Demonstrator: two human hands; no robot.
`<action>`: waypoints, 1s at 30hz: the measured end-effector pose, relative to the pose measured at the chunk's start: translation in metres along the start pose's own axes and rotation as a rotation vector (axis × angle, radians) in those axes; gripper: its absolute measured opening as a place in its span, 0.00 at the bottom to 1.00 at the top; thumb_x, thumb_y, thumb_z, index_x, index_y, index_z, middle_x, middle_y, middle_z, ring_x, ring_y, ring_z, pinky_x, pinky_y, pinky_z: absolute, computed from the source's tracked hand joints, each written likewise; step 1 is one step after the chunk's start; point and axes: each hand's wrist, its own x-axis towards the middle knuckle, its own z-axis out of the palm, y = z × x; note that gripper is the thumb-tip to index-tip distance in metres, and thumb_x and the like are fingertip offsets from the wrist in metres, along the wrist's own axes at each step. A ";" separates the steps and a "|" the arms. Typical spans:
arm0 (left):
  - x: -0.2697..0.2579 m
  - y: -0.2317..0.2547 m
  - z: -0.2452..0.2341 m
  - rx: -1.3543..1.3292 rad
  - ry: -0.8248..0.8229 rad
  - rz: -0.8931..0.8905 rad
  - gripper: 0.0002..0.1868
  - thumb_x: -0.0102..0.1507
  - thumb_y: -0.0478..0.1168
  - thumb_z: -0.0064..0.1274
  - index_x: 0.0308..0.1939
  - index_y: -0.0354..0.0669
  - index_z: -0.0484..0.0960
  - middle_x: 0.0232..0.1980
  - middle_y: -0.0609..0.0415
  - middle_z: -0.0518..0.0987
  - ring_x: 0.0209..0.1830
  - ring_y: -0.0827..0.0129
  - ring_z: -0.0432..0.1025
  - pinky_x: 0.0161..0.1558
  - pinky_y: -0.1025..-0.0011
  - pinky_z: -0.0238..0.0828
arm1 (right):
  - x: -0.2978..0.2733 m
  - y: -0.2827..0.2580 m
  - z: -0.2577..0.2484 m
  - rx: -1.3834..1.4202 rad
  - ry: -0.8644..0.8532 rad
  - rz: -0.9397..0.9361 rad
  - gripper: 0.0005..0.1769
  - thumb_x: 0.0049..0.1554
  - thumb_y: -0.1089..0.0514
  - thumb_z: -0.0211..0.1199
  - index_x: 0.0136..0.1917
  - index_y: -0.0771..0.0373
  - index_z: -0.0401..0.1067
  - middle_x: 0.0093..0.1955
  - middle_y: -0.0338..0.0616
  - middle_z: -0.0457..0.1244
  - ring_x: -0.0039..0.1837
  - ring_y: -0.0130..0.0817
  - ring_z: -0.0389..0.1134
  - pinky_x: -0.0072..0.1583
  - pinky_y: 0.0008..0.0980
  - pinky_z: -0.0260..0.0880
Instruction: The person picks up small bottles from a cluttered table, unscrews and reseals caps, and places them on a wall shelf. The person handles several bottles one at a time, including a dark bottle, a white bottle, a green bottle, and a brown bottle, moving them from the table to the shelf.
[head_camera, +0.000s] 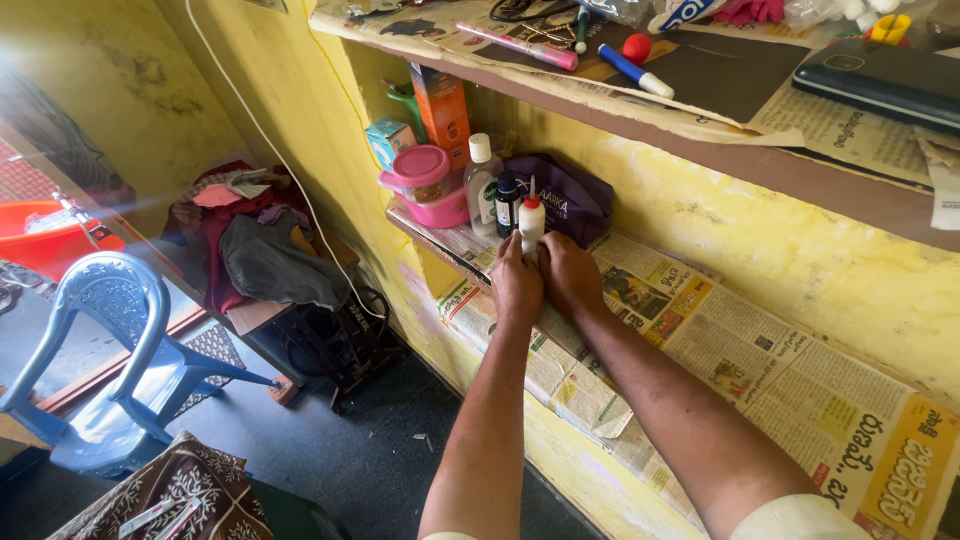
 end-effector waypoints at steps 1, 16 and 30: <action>-0.003 0.001 -0.003 0.006 0.017 0.008 0.24 0.65 0.34 0.46 0.66 0.37 0.77 0.67 0.42 0.76 0.61 0.47 0.74 0.63 0.58 0.69 | -0.001 -0.002 0.000 0.013 0.023 -0.070 0.10 0.66 0.57 0.54 0.54 0.64 0.73 0.49 0.52 0.71 0.46 0.46 0.74 0.51 0.45 0.74; -0.044 0.008 -0.086 0.184 0.089 -0.061 0.21 0.68 0.43 0.47 0.64 0.47 0.79 0.67 0.50 0.76 0.61 0.50 0.74 0.59 0.57 0.71 | -0.026 -0.055 0.008 0.099 0.021 -0.472 0.12 0.63 0.59 0.55 0.57 0.65 0.73 0.50 0.54 0.69 0.53 0.51 0.72 0.54 0.47 0.72; -0.097 -0.053 -0.168 0.495 0.295 0.023 0.22 0.69 0.42 0.45 0.63 0.34 0.78 0.68 0.41 0.74 0.71 0.48 0.67 0.71 0.56 0.62 | -0.072 -0.125 0.057 0.196 -0.142 -0.625 0.19 0.66 0.52 0.53 0.64 0.63 0.74 0.60 0.52 0.68 0.64 0.49 0.67 0.65 0.46 0.66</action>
